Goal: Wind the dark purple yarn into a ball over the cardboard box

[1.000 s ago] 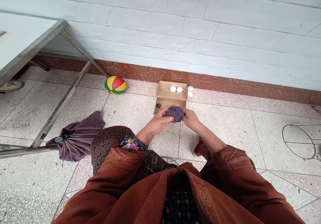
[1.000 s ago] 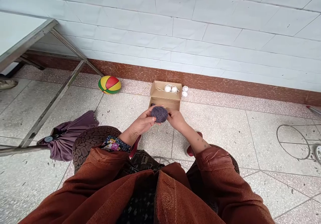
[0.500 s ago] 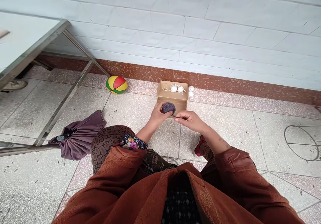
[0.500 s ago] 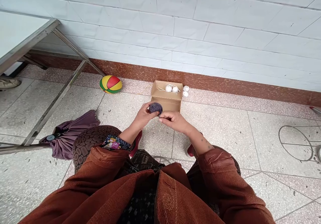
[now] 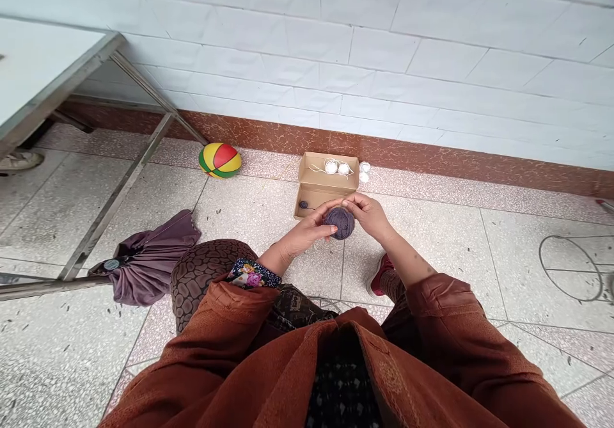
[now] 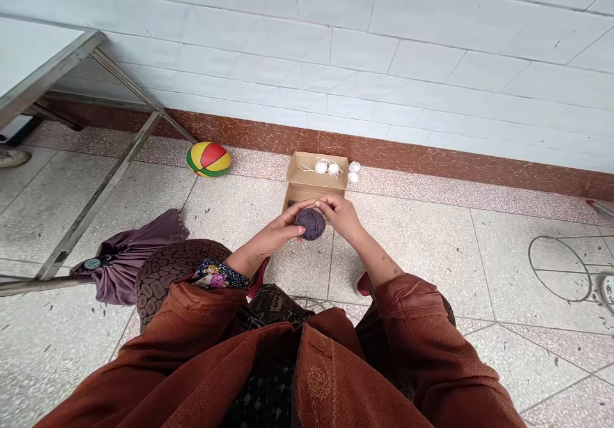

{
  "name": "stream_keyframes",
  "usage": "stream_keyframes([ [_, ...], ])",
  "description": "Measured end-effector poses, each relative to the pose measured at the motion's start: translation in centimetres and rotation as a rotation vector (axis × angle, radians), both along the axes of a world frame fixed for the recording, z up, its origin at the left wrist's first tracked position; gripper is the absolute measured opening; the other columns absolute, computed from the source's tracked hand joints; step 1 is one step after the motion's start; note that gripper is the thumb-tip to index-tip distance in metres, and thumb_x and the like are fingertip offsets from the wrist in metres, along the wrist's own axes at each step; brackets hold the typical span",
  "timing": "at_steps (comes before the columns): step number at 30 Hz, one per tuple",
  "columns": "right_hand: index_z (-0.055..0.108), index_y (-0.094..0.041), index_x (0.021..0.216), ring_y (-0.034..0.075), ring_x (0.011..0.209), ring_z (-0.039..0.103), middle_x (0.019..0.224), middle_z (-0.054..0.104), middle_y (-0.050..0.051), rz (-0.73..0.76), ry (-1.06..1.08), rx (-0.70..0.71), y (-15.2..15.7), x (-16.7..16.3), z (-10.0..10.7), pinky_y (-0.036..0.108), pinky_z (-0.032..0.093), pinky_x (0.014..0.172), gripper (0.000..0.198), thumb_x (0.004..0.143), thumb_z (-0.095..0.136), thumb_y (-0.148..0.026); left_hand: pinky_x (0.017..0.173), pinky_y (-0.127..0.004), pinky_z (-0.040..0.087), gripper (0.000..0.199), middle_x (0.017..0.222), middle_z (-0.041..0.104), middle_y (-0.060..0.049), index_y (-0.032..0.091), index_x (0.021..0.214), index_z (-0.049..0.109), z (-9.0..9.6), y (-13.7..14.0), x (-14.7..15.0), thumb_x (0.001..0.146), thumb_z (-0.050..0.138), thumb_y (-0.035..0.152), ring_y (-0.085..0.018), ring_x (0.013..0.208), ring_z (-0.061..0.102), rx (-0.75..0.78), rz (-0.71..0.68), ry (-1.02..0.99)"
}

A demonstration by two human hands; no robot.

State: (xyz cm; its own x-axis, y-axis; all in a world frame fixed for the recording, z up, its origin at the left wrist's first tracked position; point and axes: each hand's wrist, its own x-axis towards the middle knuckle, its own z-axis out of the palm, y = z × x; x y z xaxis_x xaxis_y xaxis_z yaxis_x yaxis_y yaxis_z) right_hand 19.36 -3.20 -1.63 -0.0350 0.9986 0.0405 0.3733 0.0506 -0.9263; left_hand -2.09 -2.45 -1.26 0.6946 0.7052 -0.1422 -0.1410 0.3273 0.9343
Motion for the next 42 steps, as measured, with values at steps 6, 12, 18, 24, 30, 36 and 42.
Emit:
stream_keyframes([
  [6,0.066,-0.022,0.083,0.019,0.075,0.061,0.079,0.069,0.002,0.054,-0.161,-0.051,-0.6,-1.3,-1.7,0.029,0.044,0.071,0.012,0.091,0.057,-0.025,0.068,-0.025,0.045,0.067,0.127,0.065,-0.008,0.027,0.143,0.063,0.8,-0.1,-0.4,0.078,0.077,0.033,-0.016,0.09,0.059,-0.168,0.085,-0.129],
  [12,0.068,-0.021,0.086,0.019,0.079,0.063,0.083,0.071,0.004,0.212,-0.222,-0.009,-1.8,-2.1,-1.3,0.029,0.046,0.075,0.013,0.096,0.06,-0.025,0.067,-0.026,0.043,0.058,0.122,0.067,-0.007,0.024,0.128,0.065,0.3,0.6,-0.2,0.074,0.081,0.037,-0.017,0.09,0.059,-0.118,0.371,0.031],
  [18,0.072,-0.021,0.091,0.014,0.066,0.054,0.074,0.065,-0.001,0.371,-0.055,-0.059,-2.3,-1.3,1.3,0.026,0.043,0.066,0.02,0.097,0.065,-0.038,0.092,-0.035,0.051,0.058,0.12,0.07,-0.007,0.022,0.127,0.063,-0.9,1.4,0.0,0.072,0.079,0.033,-0.021,0.104,0.064,0.061,0.491,0.226],
  [24,0.072,-0.021,0.085,0.017,0.076,0.06,0.082,0.069,0.002,0.195,0.102,0.05,-1.0,0.1,2.9,0.031,0.048,0.075,0.027,0.094,0.069,-0.047,0.107,-0.044,0.048,0.066,0.128,0.068,-0.011,0.019,0.133,0.065,-0.5,0.9,0.0,0.071,0.083,0.031,-0.027,0.117,0.064,0.183,0.241,0.318],
  [30,0.069,-0.022,0.082,0.017,0.076,0.058,0.08,0.067,0.002,-0.016,0.049,0.065,0.2,0.3,0.8,0.032,0.048,0.076,0.03,0.092,0.069,-0.05,0.079,-0.032,0.05,0.083,0.115,0.07,-0.008,0.029,0.153,0.052,0.4,0.2,-0.3,0.076,0.082,0.039,-0.021,0.095,0.064,0.041,0.001,0.107],
  [36,0.065,-0.022,0.08,0.018,0.073,0.057,0.075,0.063,0.001,0.028,-0.038,0.007,-0.1,-0.8,-0.9,0.029,0.045,0.071,0.03,0.095,0.062,-0.047,0.067,-0.028,0.043,0.074,0.122,0.068,-0.01,0.026,0.138,0.066,1.3,-0.1,-0.8,0.07,0.086,0.047,-0.02,0.09,0.062,-0.162,0.072,-0.109],
  [42,0.063,-0.023,0.079,0.018,0.072,0.058,0.075,0.064,0.002,0.134,-0.106,0.019,-1.1,-2.1,-0.9,0.029,0.045,0.071,0.03,0.098,0.059,-0.046,0.069,-0.027,0.045,0.065,0.121,0.068,-0.007,0.026,0.126,0.067,1.1,0.5,-0.7,0.066,0.089,0.041,-0.018,0.092,0.061,-0.178,0.329,-0.113],
])
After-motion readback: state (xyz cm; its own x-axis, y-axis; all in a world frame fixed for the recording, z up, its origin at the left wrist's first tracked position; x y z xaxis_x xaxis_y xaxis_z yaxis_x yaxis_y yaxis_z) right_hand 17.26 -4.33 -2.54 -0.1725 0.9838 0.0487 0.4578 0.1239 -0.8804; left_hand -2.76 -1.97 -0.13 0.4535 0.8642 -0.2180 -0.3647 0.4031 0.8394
